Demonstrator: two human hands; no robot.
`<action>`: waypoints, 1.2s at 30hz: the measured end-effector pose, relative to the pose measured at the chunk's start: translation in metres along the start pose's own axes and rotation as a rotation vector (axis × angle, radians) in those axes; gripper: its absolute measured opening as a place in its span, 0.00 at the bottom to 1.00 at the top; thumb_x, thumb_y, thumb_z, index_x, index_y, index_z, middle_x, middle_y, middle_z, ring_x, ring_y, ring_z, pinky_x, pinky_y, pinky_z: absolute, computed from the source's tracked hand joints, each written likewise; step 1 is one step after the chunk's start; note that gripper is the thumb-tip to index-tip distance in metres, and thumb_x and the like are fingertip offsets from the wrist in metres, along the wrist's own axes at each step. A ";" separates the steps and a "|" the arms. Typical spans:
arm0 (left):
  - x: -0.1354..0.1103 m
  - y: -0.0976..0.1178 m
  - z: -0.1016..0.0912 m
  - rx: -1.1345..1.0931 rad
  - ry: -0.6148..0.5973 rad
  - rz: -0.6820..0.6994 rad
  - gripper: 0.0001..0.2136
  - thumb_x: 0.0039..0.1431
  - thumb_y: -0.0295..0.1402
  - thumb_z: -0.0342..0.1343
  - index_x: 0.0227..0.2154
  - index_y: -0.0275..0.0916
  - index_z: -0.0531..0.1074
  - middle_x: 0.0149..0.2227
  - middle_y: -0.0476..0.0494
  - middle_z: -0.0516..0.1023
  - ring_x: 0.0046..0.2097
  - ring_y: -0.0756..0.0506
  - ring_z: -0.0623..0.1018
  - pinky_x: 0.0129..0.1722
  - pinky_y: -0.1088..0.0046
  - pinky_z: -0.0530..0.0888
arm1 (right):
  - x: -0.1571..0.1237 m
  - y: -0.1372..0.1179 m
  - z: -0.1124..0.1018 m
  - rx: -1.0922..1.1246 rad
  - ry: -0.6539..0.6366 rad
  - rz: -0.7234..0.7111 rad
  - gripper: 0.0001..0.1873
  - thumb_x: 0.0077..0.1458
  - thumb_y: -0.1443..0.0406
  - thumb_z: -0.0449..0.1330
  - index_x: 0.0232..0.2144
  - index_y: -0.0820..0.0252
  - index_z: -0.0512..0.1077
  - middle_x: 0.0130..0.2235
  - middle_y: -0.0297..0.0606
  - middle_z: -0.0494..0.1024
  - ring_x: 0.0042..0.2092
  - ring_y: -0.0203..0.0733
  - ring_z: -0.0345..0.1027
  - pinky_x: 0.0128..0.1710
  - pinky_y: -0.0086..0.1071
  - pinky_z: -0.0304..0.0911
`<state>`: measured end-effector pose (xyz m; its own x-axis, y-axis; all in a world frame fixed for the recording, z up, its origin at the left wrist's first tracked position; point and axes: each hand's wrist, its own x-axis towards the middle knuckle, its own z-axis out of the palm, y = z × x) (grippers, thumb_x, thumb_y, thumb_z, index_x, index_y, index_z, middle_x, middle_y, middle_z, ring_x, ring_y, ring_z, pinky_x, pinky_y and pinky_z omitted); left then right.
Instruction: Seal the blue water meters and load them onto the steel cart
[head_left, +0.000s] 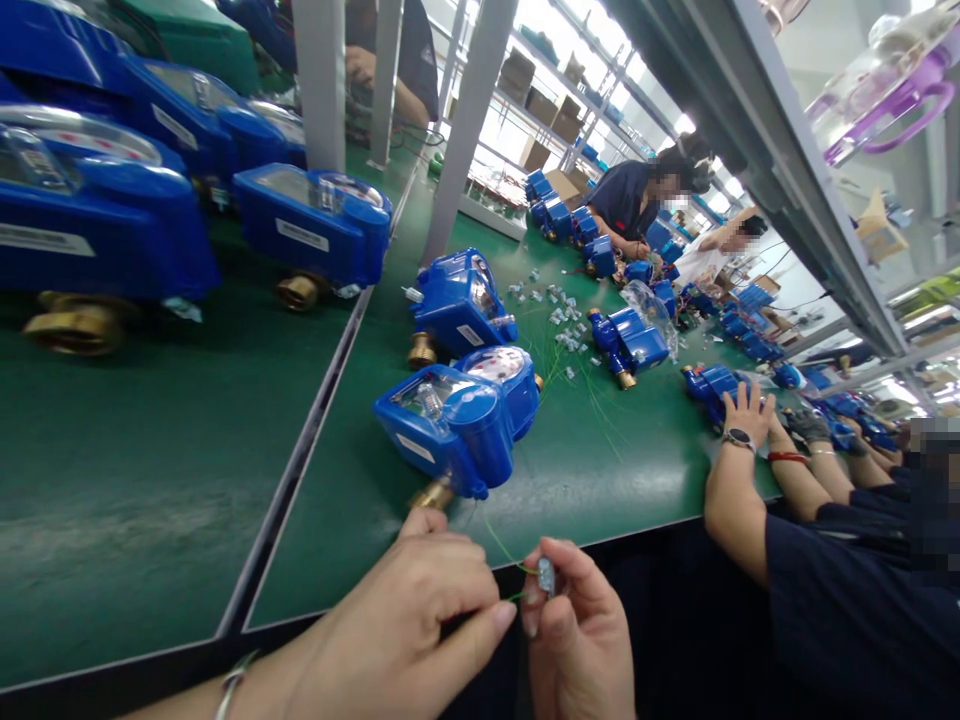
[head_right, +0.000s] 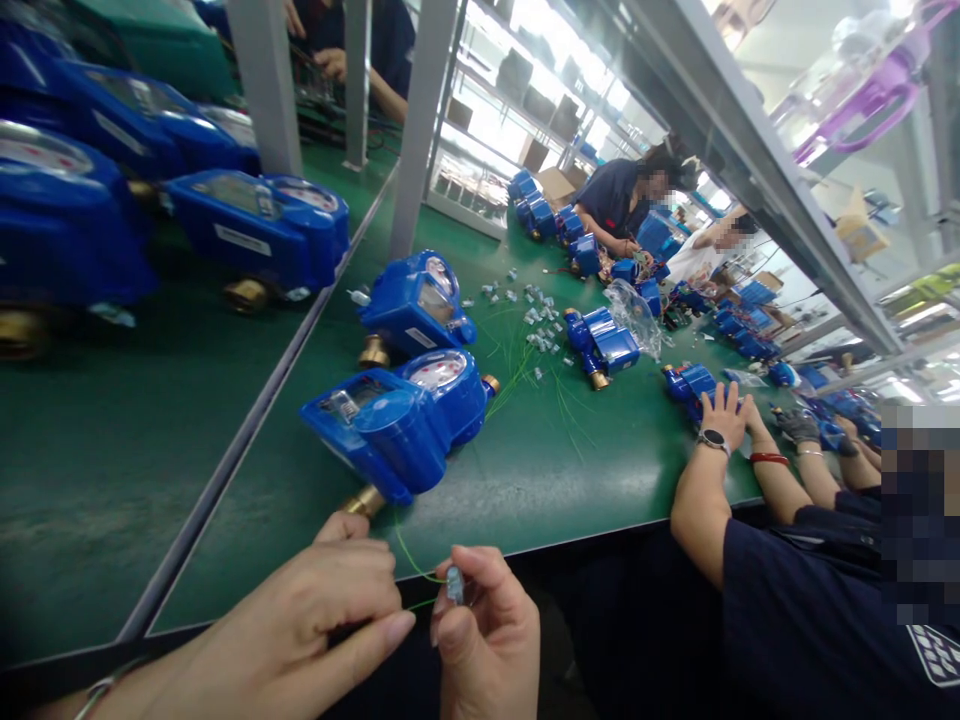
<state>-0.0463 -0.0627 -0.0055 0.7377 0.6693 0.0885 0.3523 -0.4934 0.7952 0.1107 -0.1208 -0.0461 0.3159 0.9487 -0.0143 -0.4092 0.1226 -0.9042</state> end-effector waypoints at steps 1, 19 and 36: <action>0.000 0.000 0.001 -0.008 0.010 -0.003 0.15 0.64 0.34 0.46 0.21 0.37 0.62 0.23 0.54 0.65 0.29 0.53 0.67 0.45 0.70 0.59 | -0.001 0.001 0.000 -0.008 -0.011 -0.012 0.21 0.39 0.54 0.72 0.37 0.52 0.78 0.32 0.36 0.74 0.26 0.30 0.63 0.26 0.25 0.60; 0.000 0.002 0.001 0.011 -0.005 0.025 0.14 0.64 0.32 0.43 0.22 0.37 0.64 0.24 0.53 0.67 0.29 0.51 0.67 0.46 0.67 0.59 | -0.006 0.011 -0.008 -0.184 -0.108 -0.169 0.19 0.43 0.56 0.70 0.41 0.49 0.76 0.36 0.34 0.71 0.33 0.32 0.64 0.32 0.25 0.62; -0.005 0.003 -0.001 0.013 -0.043 0.027 0.13 0.67 0.33 0.40 0.30 0.41 0.67 0.31 0.51 0.71 0.36 0.47 0.69 0.44 0.66 0.57 | -0.012 0.009 -0.012 -0.419 -0.142 -0.331 0.16 0.56 0.55 0.60 0.46 0.50 0.74 0.40 0.39 0.72 0.35 0.36 0.67 0.31 0.28 0.64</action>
<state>-0.0495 -0.0667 -0.0032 0.7709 0.6314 0.0839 0.3392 -0.5184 0.7850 0.1135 -0.1346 -0.0597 0.2390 0.9128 0.3313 0.0774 0.3222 -0.9435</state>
